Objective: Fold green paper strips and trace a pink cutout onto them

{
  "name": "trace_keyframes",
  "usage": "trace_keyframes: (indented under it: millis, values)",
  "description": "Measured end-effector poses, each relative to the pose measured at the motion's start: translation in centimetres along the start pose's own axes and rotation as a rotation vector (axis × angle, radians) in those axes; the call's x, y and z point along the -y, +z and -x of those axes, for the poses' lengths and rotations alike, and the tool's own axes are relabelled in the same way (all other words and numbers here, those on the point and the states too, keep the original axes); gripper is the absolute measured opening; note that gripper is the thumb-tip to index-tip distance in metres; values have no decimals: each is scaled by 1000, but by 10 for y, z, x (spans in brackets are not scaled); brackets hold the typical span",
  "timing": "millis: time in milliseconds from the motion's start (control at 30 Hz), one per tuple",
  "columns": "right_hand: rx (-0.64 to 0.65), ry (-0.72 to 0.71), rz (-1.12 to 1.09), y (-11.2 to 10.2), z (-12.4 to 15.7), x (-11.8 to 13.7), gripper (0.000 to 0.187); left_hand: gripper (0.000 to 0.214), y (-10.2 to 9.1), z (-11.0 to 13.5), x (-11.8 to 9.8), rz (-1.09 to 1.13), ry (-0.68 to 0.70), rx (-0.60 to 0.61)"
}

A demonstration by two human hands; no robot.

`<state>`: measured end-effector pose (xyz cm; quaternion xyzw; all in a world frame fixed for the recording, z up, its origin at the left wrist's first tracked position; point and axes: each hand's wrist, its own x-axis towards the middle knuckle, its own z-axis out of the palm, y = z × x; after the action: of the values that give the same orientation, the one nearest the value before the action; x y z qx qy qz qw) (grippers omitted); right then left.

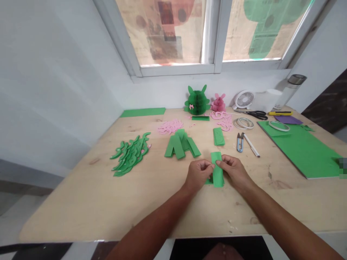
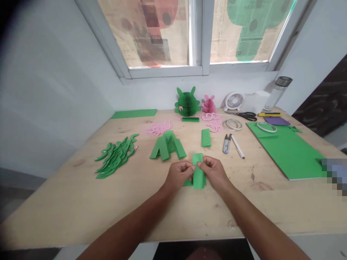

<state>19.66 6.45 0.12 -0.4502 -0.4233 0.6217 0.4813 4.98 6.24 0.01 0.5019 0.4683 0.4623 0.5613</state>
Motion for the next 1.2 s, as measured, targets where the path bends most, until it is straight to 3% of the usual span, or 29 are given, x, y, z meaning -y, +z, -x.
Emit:
trace_keyframes:
  millis: [733,1200]
  values:
    - [12,59,-95,1,2,8,31,22,0,4,-5,117,-23,24]
    - [46,94,-126,3,5,15,30,32,-2,4,-8,185,-52,75]
